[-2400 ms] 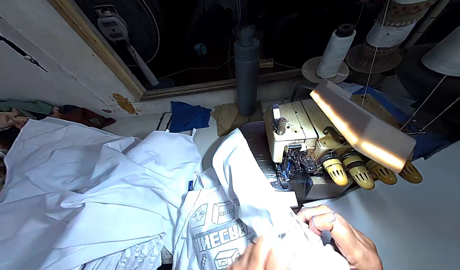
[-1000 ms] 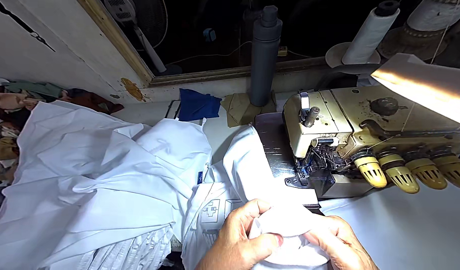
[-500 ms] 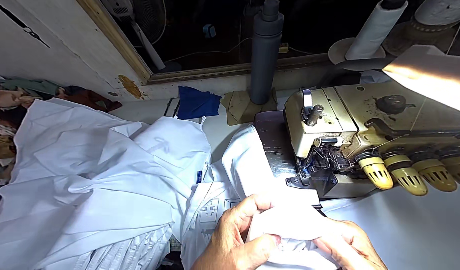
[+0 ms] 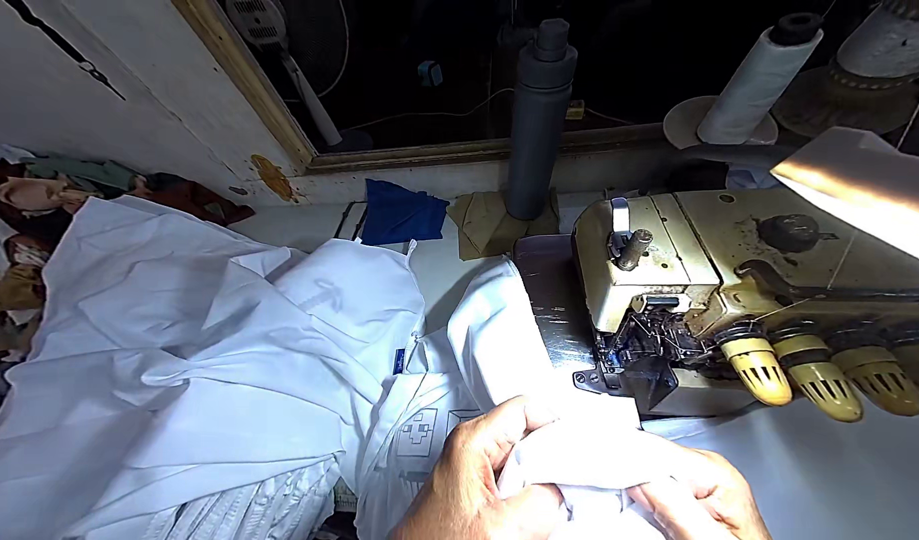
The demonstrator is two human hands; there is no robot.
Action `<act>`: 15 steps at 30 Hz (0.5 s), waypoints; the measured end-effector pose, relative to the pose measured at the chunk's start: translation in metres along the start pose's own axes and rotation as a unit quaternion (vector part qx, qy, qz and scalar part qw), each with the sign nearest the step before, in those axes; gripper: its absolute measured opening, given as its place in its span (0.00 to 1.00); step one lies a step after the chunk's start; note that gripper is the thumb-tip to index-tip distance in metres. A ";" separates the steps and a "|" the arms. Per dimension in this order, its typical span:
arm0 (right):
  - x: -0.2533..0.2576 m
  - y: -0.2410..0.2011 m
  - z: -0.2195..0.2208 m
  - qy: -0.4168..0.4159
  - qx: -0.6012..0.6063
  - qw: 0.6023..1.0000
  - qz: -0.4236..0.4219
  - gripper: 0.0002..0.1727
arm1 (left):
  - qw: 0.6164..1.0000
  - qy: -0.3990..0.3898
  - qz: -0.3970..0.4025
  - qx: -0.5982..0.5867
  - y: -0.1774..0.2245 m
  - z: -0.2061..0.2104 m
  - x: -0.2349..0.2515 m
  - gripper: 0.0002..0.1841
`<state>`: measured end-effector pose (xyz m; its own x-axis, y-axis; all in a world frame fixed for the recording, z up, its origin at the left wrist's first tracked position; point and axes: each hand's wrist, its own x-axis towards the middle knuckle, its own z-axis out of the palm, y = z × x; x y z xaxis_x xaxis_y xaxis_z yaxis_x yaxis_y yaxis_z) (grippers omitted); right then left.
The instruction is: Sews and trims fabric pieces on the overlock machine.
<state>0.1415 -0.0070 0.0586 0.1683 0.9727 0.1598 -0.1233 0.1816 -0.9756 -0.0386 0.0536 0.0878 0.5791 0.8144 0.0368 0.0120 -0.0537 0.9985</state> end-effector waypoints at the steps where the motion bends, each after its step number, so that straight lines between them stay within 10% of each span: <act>1: 0.000 0.000 0.000 0.002 0.008 1.000 0.002 0.17 | 1.000 -0.009 0.007 0.000 0.000 -0.001 0.000 0.16; 15: 0.002 -0.002 -0.017 -0.004 0.017 0.999 -0.027 0.17 | 0.951 -0.159 0.142 0.224 -0.007 -0.024 0.037 0.07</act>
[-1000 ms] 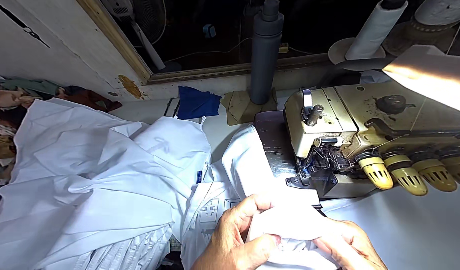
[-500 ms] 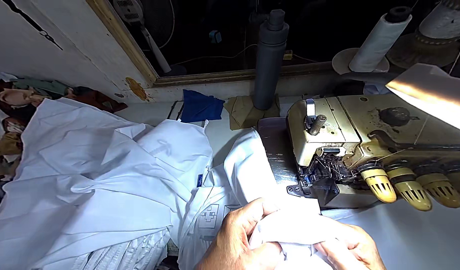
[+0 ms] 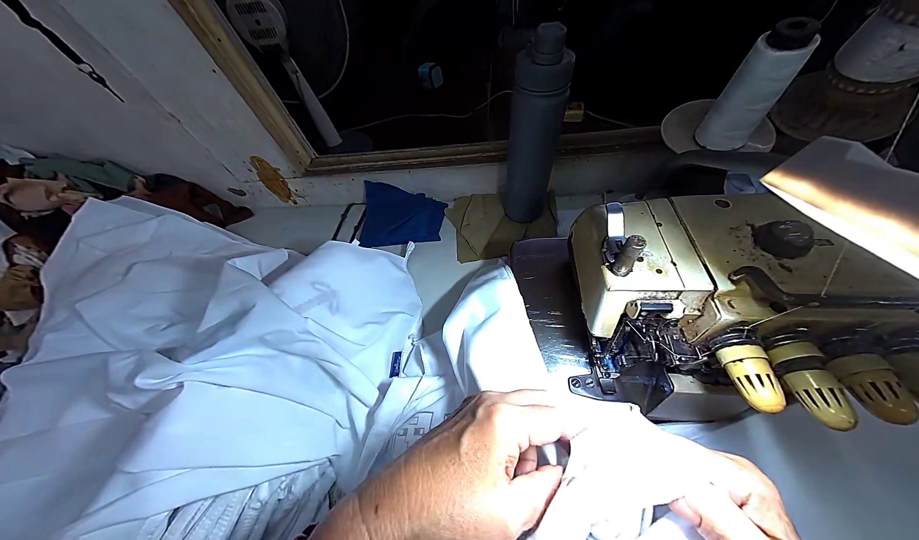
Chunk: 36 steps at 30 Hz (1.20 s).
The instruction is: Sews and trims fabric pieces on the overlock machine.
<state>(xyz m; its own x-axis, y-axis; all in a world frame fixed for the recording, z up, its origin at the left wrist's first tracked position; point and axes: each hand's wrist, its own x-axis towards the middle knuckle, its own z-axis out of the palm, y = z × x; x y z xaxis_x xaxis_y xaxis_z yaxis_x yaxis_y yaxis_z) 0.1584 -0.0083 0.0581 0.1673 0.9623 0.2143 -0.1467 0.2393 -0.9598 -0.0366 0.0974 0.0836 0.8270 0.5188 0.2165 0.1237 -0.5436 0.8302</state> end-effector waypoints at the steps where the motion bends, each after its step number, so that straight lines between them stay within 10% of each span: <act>1: 0.000 0.000 -0.002 -0.001 0.003 1.000 -0.013 0.16 | 1.000 0.003 0.005 0.018 -0.001 0.000 0.001 0.06; 20: 0.019 0.003 -0.065 -0.211 0.001 0.961 -0.180 0.06 | 0.968 0.089 0.073 0.223 0.015 0.009 -0.006 0.07; 27: 0.011 -0.015 -0.070 -0.224 -0.138 0.930 -0.258 0.04 | 0.865 0.190 0.156 0.438 0.014 0.003 -0.013 0.12; 36: -0.008 -0.004 -0.085 -0.073 -0.359 0.905 -0.218 0.09 | 0.964 0.151 0.083 0.204 -0.018 0.019 -0.009 0.13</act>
<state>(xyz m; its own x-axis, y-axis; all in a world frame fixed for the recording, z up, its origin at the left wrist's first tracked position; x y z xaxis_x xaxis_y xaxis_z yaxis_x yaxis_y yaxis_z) 0.2400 -0.0274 0.0446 -0.0816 0.8163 0.5718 0.5820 0.5047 -0.6376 -0.0359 0.0899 0.0573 0.6646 0.5372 0.5193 0.2598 -0.8178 0.5135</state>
